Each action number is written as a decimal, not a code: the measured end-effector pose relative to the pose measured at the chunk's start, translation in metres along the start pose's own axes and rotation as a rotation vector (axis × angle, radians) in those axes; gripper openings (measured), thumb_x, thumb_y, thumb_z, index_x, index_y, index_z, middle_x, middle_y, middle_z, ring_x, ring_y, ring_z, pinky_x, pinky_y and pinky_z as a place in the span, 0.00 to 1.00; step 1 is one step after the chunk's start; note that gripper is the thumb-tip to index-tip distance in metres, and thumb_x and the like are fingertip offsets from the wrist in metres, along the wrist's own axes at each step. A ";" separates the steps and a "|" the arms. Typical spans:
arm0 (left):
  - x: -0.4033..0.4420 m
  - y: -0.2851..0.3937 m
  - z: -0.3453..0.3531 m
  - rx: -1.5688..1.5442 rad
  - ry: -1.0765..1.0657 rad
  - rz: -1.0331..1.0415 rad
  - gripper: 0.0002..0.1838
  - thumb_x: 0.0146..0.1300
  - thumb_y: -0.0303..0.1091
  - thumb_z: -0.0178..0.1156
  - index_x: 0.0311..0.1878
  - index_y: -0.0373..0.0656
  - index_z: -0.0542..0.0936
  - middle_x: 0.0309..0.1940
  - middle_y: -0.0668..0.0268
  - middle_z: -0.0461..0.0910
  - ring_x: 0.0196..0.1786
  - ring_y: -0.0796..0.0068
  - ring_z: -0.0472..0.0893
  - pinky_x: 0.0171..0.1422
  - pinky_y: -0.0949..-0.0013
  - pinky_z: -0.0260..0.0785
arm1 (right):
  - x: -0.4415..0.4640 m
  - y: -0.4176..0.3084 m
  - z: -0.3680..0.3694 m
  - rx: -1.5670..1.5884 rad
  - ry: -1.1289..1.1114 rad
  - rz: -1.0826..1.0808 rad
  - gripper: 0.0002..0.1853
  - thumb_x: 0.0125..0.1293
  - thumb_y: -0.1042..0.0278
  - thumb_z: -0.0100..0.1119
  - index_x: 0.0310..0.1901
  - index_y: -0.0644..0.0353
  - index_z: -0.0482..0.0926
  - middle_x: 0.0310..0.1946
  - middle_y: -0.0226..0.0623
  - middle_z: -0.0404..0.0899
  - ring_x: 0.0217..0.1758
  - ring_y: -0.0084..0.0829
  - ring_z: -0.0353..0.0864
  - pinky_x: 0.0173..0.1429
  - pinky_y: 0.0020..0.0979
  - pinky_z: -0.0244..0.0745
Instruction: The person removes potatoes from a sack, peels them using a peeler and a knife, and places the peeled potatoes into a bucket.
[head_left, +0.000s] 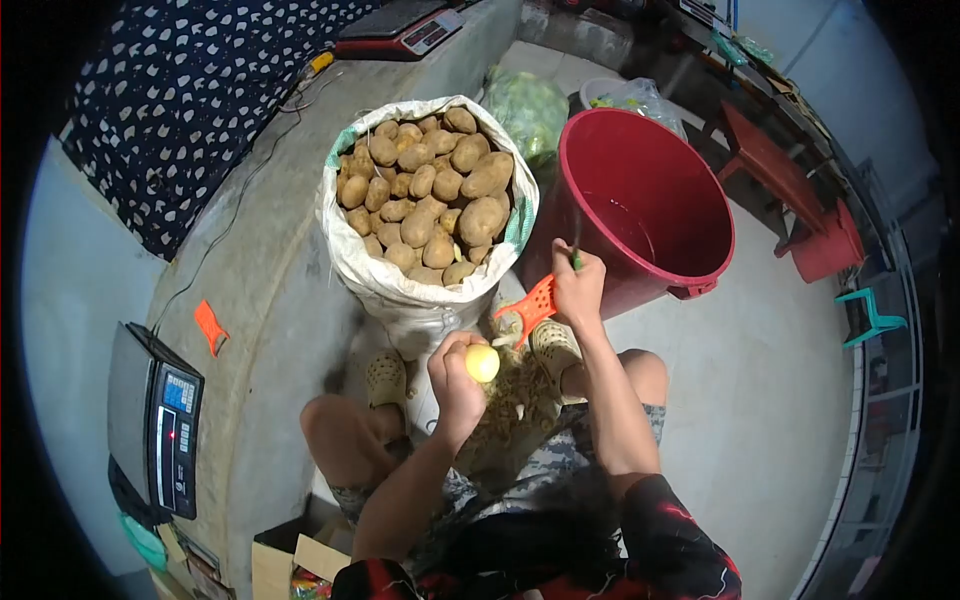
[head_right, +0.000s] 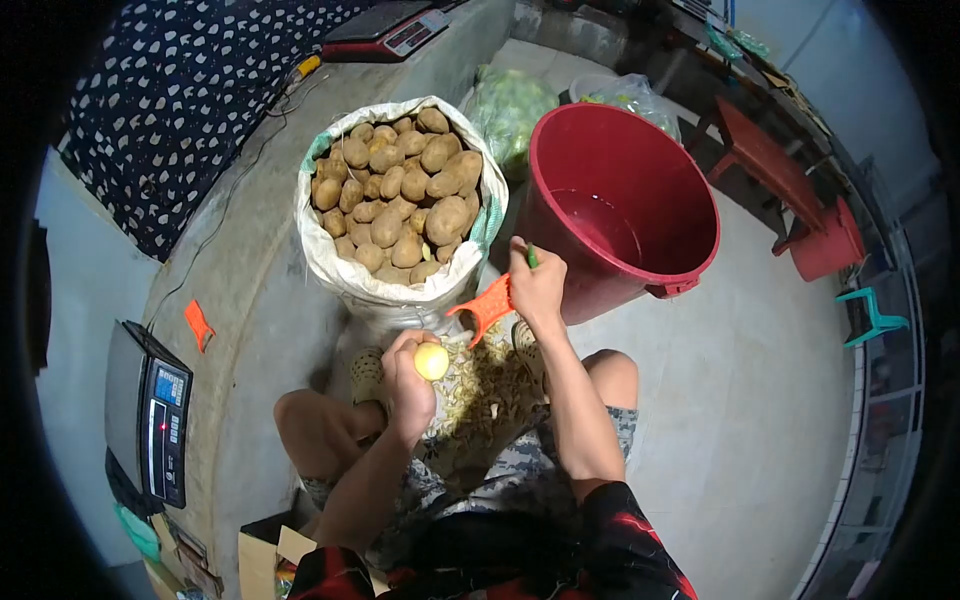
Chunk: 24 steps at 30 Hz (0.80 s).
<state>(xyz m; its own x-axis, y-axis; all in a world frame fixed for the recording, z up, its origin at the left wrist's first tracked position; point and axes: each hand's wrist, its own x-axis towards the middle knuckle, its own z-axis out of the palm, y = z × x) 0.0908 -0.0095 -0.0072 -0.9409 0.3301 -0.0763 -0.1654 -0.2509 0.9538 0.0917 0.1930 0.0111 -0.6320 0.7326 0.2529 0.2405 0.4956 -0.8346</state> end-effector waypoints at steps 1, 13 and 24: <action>0.000 0.000 0.000 0.024 0.005 0.013 0.17 0.68 0.35 0.42 0.32 0.33 0.77 0.26 0.64 0.77 0.31 0.75 0.74 0.39 0.71 0.66 | 0.000 0.001 0.001 0.098 0.011 0.039 0.21 0.70 0.64 0.58 0.20 0.69 0.73 0.11 0.44 0.64 0.17 0.21 0.59 0.24 0.34 0.60; 0.005 0.007 -0.008 -0.007 -0.177 0.075 0.16 0.71 0.42 0.44 0.45 0.42 0.76 0.33 0.63 0.78 0.33 0.73 0.75 0.38 0.70 0.68 | 0.001 0.008 -0.001 -0.082 -0.091 0.012 0.23 0.69 0.57 0.59 0.22 0.69 0.75 0.13 0.54 0.67 0.15 0.47 0.67 0.29 0.44 0.66; 0.051 -0.009 -0.033 -1.022 -0.075 -0.357 0.21 0.71 0.42 0.52 0.63 0.45 0.71 0.49 0.57 0.76 0.44 0.65 0.76 0.52 0.60 0.69 | -0.020 -0.001 0.004 -0.152 -0.274 -0.039 0.17 0.64 0.60 0.61 0.25 0.68 0.79 0.18 0.57 0.73 0.26 0.58 0.79 0.35 0.48 0.72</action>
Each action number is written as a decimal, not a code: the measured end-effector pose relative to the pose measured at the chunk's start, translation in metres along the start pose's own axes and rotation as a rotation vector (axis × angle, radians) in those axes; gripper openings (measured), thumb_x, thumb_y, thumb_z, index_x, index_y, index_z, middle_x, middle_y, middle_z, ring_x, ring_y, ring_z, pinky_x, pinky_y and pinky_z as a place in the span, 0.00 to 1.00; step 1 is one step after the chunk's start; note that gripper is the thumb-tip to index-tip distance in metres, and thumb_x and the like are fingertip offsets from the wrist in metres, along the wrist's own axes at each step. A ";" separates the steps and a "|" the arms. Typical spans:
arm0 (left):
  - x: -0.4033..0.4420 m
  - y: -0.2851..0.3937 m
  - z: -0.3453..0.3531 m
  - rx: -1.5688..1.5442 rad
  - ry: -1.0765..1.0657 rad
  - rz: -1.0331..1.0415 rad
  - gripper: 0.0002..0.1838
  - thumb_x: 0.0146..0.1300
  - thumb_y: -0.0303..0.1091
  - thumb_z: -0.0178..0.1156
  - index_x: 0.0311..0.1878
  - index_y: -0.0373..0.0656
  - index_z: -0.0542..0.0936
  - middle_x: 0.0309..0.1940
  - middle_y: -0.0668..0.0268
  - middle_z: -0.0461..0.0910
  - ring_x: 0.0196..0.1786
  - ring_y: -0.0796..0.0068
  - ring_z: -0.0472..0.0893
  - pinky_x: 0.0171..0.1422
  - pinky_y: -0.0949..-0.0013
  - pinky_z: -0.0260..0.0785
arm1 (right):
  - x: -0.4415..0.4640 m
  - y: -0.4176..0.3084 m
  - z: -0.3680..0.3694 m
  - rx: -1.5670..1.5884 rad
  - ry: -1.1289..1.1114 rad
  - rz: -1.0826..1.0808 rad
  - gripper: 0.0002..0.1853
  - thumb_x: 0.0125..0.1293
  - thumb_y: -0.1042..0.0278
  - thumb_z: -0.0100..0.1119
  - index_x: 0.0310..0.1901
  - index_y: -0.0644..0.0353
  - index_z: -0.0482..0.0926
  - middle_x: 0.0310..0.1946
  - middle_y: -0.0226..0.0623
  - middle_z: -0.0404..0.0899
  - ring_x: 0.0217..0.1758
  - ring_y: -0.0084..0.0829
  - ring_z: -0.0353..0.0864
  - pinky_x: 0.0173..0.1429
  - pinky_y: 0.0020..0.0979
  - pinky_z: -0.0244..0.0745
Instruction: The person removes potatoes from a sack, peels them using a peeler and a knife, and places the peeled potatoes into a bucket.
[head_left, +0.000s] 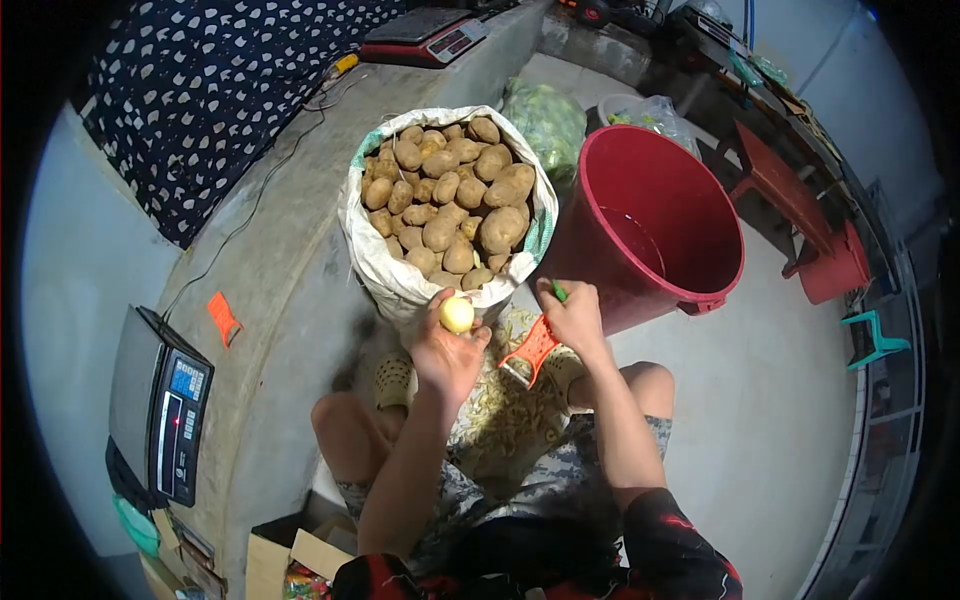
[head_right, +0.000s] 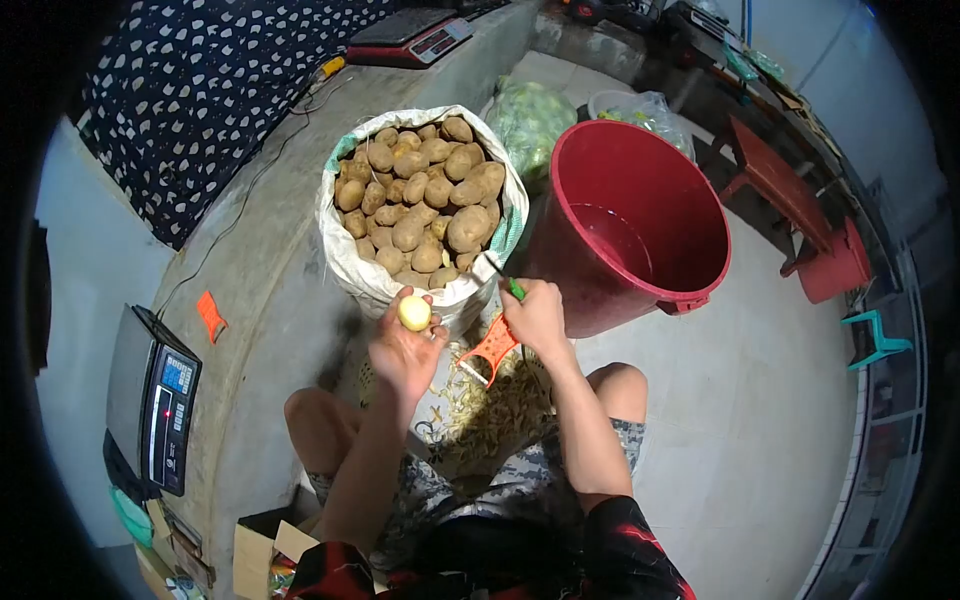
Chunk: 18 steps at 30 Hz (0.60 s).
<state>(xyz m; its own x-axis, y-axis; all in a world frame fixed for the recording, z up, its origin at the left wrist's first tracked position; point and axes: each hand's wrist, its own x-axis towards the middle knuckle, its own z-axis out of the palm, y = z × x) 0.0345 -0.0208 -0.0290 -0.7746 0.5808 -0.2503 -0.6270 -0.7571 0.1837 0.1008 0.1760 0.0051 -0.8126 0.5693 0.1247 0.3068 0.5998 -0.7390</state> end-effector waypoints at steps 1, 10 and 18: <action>0.001 0.000 -0.002 -0.004 -0.004 0.003 0.21 0.71 0.42 0.52 0.63 0.45 0.71 0.49 0.57 0.76 0.44 0.65 0.76 0.52 0.60 0.69 | -0.001 0.002 0.004 -0.044 -0.018 -0.001 0.14 0.61 0.63 0.62 0.26 0.66 0.81 0.21 0.59 0.75 0.32 0.59 0.80 0.38 0.49 0.74; -0.011 0.007 0.016 0.807 -0.424 0.354 0.37 0.63 0.16 0.57 0.74 0.42 0.57 0.64 0.61 0.66 0.59 0.65 0.76 0.64 0.63 0.70 | -0.027 -0.017 0.002 -0.081 -0.094 -0.177 0.10 0.57 0.67 0.63 0.25 0.65 0.80 0.22 0.56 0.77 0.30 0.57 0.80 0.37 0.49 0.75; -0.026 0.017 0.035 1.084 -0.485 0.166 0.33 0.60 0.12 0.58 0.69 0.37 0.63 0.62 0.57 0.73 0.61 0.67 0.79 0.67 0.66 0.71 | -0.048 -0.031 0.001 -0.049 -0.162 -0.398 0.05 0.54 0.72 0.63 0.27 0.66 0.80 0.20 0.54 0.77 0.26 0.53 0.80 0.32 0.45 0.75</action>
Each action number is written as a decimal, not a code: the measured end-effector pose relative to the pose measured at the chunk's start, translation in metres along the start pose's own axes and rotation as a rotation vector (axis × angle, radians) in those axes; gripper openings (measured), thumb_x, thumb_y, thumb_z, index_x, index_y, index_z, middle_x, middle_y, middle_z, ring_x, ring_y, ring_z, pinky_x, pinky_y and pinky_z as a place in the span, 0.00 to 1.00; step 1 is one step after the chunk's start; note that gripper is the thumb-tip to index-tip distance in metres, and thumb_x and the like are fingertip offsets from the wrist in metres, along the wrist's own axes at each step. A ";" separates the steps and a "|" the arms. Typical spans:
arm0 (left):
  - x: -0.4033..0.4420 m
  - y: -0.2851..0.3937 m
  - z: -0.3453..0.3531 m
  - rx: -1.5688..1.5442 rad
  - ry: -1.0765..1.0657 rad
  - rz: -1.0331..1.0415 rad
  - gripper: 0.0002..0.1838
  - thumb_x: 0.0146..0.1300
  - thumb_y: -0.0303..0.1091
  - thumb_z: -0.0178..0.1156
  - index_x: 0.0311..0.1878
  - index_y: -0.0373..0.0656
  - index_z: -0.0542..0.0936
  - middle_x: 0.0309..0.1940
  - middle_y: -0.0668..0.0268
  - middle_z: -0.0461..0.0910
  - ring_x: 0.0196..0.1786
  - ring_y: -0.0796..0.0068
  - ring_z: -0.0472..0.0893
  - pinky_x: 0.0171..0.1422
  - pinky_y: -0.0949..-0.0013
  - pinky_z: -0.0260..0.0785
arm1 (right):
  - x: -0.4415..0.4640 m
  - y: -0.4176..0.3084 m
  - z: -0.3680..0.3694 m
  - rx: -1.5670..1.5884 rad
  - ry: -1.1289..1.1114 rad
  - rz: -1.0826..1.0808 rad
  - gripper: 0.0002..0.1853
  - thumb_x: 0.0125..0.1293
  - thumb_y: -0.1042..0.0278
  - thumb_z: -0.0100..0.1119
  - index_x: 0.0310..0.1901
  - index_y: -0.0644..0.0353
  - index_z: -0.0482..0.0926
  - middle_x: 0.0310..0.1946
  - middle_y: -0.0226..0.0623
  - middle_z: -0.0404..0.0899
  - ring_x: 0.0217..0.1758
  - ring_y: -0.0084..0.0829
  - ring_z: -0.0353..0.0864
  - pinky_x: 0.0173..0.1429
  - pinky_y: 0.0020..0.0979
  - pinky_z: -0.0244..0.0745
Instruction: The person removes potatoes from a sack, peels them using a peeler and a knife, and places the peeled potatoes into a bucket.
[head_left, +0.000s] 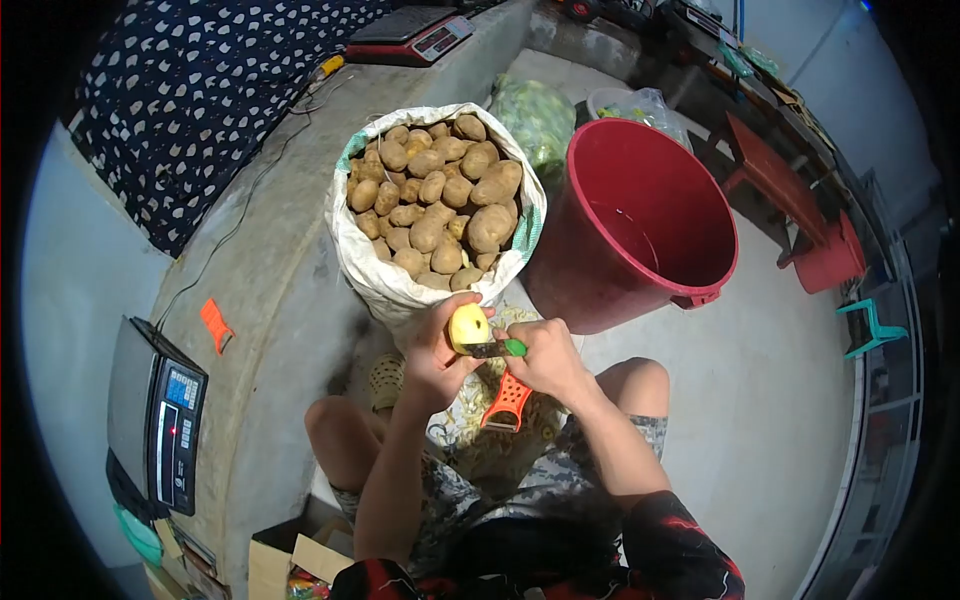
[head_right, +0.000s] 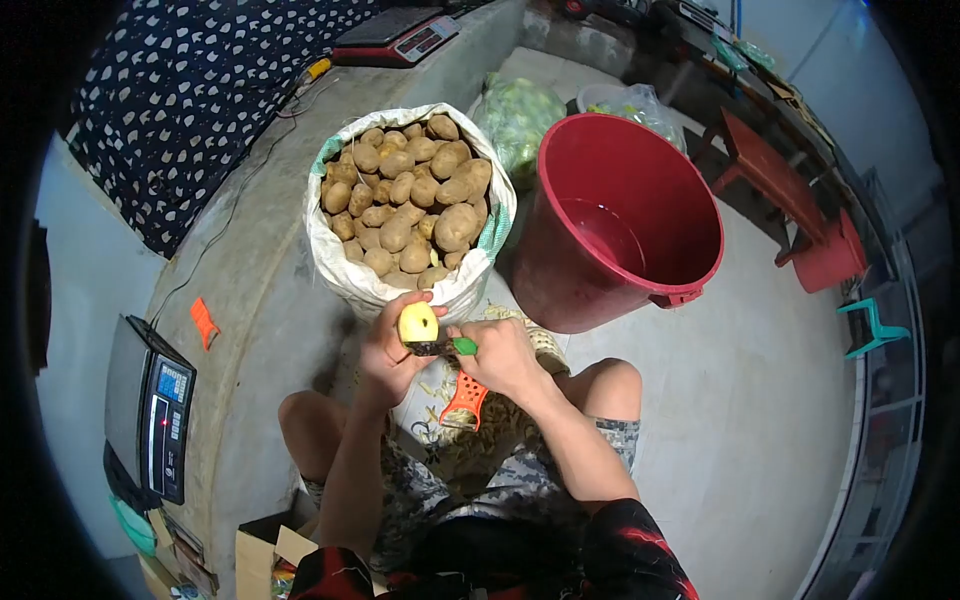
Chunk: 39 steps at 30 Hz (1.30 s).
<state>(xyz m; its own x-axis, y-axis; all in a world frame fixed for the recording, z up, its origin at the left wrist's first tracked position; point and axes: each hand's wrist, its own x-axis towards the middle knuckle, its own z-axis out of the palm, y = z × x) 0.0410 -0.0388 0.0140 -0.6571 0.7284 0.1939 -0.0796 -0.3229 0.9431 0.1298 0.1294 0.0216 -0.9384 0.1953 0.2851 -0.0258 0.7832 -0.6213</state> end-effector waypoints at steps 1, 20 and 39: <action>0.000 0.001 0.001 0.000 -0.003 -0.003 0.33 0.60 0.12 0.58 0.69 0.37 0.63 0.62 0.57 0.73 0.61 0.67 0.79 0.67 0.66 0.71 | 0.000 -0.001 0.000 -0.002 -0.010 -0.003 0.06 0.54 0.72 0.63 0.27 0.66 0.80 0.20 0.54 0.77 0.26 0.54 0.80 0.32 0.45 0.75; -0.003 0.000 0.004 0.171 0.031 0.126 0.36 0.54 0.11 0.66 0.65 0.38 0.62 0.62 0.56 0.73 0.60 0.70 0.79 0.65 0.67 0.73 | -0.001 -0.002 -0.001 -0.144 0.059 -0.059 0.13 0.62 0.63 0.62 0.24 0.62 0.78 0.21 0.49 0.79 0.25 0.50 0.81 0.32 0.47 0.76; -0.004 -0.002 0.000 0.252 0.011 0.146 0.37 0.51 0.10 0.66 0.62 0.42 0.60 0.62 0.52 0.72 0.65 0.66 0.74 0.68 0.63 0.70 | 0.004 -0.001 -0.004 -0.148 0.067 -0.111 0.14 0.64 0.62 0.60 0.23 0.61 0.78 0.18 0.48 0.77 0.23 0.51 0.79 0.30 0.47 0.75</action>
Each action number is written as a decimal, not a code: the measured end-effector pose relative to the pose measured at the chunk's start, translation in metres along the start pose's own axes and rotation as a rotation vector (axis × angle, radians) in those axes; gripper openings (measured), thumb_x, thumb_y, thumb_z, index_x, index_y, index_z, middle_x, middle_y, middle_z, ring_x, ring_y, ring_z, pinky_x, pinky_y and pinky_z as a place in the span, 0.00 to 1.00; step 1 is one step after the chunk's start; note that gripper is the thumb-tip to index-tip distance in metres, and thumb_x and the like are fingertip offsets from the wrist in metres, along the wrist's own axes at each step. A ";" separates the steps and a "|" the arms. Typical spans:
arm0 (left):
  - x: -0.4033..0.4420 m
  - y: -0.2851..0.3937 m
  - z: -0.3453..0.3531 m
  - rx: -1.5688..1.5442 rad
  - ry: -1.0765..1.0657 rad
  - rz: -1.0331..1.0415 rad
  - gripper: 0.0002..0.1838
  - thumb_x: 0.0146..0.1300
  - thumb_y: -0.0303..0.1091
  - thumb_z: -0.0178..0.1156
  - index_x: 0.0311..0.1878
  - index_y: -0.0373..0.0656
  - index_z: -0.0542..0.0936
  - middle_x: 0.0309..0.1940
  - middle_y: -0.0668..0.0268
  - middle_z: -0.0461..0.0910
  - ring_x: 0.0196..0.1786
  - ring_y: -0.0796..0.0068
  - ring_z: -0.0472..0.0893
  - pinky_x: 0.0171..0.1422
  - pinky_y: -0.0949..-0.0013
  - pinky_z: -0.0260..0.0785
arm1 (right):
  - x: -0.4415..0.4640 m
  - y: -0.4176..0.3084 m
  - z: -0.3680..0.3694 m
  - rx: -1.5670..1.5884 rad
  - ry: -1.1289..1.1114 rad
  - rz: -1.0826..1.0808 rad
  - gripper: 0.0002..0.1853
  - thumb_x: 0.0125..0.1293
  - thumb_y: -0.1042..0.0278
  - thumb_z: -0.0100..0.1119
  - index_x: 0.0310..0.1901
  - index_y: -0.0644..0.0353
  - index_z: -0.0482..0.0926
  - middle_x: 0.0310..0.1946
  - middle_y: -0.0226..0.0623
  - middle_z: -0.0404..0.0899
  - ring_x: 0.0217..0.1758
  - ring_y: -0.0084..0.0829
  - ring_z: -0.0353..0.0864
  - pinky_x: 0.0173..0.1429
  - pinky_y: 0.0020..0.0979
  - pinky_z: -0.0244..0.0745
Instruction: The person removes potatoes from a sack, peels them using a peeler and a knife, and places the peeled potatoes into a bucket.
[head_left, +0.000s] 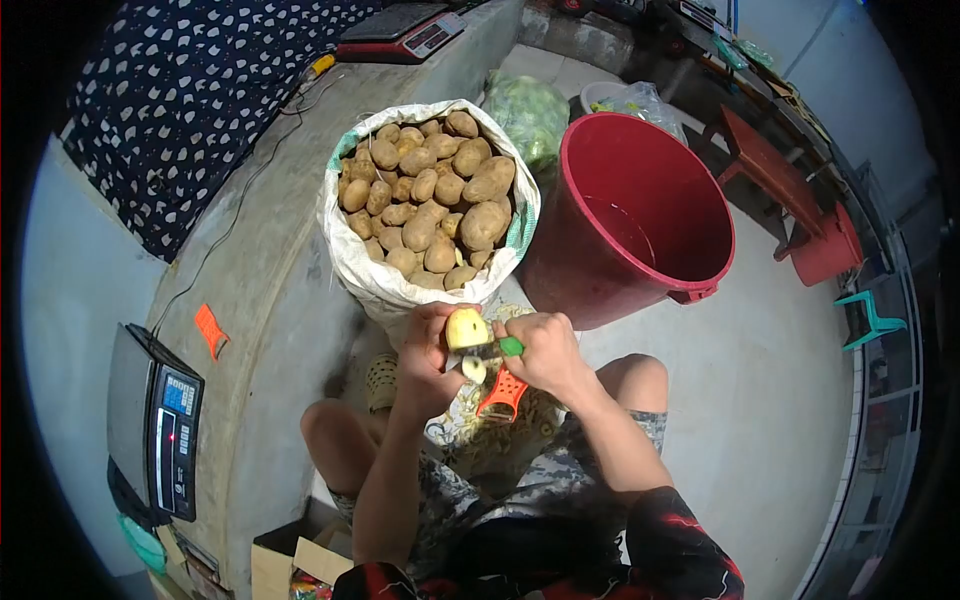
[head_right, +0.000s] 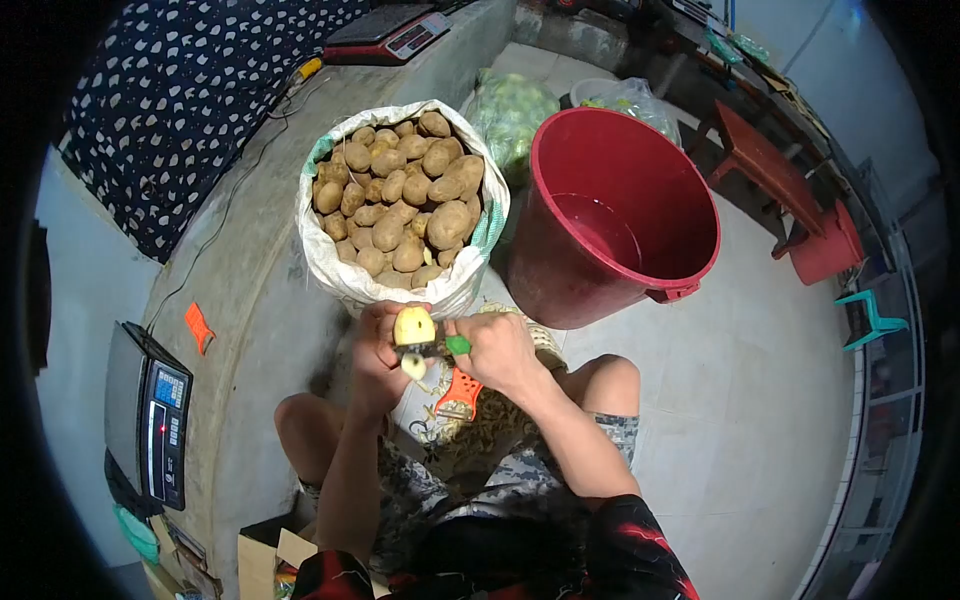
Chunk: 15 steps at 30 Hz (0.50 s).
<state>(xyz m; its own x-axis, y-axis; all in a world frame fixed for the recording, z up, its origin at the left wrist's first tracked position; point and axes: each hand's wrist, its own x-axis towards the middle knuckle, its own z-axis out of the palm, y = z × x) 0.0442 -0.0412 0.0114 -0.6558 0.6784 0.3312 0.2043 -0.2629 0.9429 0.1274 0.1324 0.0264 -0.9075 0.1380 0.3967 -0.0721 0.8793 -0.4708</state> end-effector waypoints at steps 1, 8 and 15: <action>0.000 -0.003 0.002 -0.273 0.043 -0.060 0.38 0.51 0.10 0.67 0.62 0.42 0.60 0.62 0.52 0.72 0.64 0.66 0.75 0.67 0.63 0.71 | -0.001 -0.003 0.000 0.009 0.009 -0.038 0.12 0.63 0.63 0.61 0.25 0.61 0.78 0.19 0.48 0.78 0.24 0.50 0.80 0.30 0.47 0.75; 0.001 0.004 0.006 -0.007 0.054 -0.061 0.36 0.49 0.15 0.71 0.61 0.38 0.64 0.59 0.56 0.78 0.59 0.69 0.79 0.64 0.69 0.72 | -0.001 0.000 -0.001 -0.043 -0.077 0.000 0.08 0.60 0.63 0.61 0.30 0.59 0.80 0.22 0.46 0.80 0.25 0.49 0.82 0.32 0.48 0.77; 0.003 -0.002 -0.004 -0.303 0.035 -0.169 0.35 0.51 0.12 0.66 0.60 0.40 0.62 0.60 0.52 0.72 0.64 0.65 0.74 0.69 0.63 0.67 | 0.002 0.015 0.005 -0.139 -0.053 0.098 0.09 0.60 0.63 0.61 0.30 0.60 0.82 0.21 0.49 0.81 0.25 0.51 0.82 0.34 0.48 0.78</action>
<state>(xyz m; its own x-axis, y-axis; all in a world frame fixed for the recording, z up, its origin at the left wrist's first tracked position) 0.0385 -0.0415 0.0101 -0.6879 0.7067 0.1653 -0.1303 -0.3444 0.9298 0.1230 0.1433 0.0166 -0.9282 0.2052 0.3105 0.0725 0.9180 -0.3899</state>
